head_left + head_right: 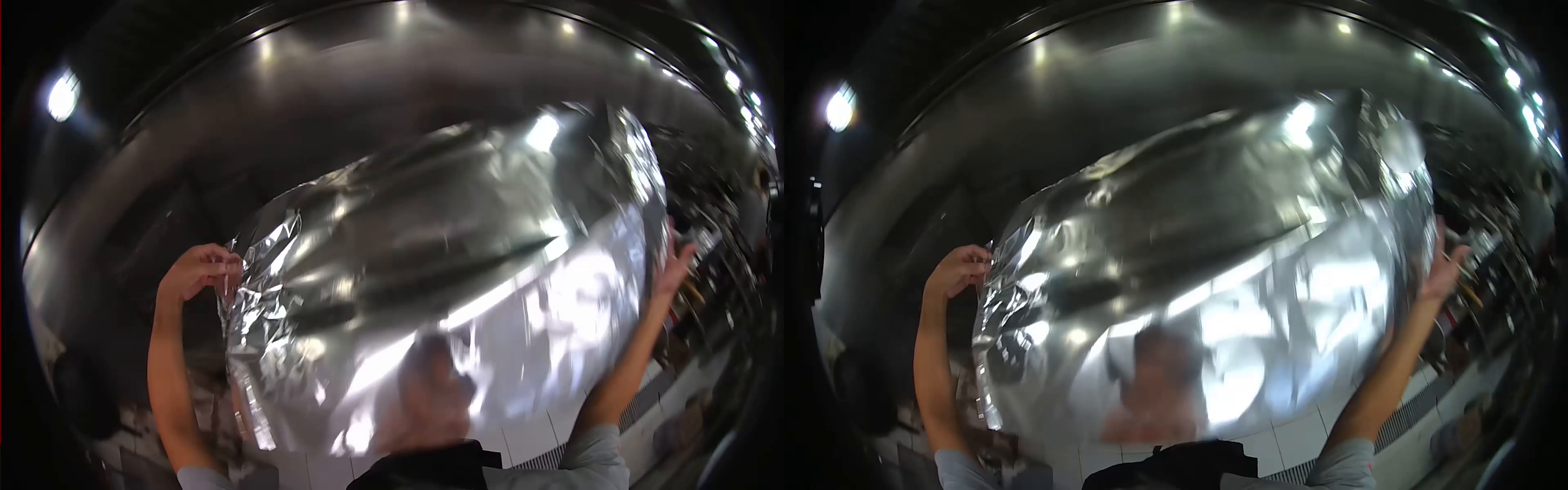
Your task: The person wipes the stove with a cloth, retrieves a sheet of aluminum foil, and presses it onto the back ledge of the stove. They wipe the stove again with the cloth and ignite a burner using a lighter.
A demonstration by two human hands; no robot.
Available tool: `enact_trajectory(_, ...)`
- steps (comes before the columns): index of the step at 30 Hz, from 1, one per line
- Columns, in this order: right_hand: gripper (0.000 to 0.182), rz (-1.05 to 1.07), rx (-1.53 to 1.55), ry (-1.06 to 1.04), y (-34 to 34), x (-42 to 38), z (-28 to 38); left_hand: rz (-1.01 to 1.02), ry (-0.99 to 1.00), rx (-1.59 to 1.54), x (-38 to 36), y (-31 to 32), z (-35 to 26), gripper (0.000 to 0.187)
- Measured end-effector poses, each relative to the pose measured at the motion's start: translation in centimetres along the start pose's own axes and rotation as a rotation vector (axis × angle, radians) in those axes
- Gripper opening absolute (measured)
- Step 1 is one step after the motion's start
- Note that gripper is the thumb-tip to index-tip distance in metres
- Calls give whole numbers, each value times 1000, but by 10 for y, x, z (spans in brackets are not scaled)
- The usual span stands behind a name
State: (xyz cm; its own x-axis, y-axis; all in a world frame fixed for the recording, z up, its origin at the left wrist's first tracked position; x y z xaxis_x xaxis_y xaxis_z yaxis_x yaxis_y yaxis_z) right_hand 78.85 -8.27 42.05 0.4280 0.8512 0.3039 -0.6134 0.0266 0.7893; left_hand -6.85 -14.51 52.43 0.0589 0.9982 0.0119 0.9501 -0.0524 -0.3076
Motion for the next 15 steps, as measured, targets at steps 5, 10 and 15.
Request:
enact_trajectory(5, 99, 521, -481, 70, 153, -25, -69, -399, 52, 259, -69, -71, 8, 15)
enact_trajectory(10, 104, 452, -640, 252, 197, -103, -166, -460, -68, 140, -67, -144, 74, 18)
enact_trajectory(15, 82, 356, -403, 470, 217, -132, -271, -423, -181, -114, -42, -280, 203, 20)
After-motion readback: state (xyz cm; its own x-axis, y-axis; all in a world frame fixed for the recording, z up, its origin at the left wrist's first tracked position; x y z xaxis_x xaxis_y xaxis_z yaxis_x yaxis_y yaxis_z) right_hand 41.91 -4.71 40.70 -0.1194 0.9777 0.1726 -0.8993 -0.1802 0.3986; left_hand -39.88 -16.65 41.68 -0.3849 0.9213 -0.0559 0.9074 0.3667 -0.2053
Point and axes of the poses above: each hand's wrist, its own x-axis towards the middle knuckle, its own y-axis out of the palm, z = x × y, the point moved 8 cm from there along x, towards the middle knuckle, and after that the axes turned 2 degrees about y, right-handed, at the moved point
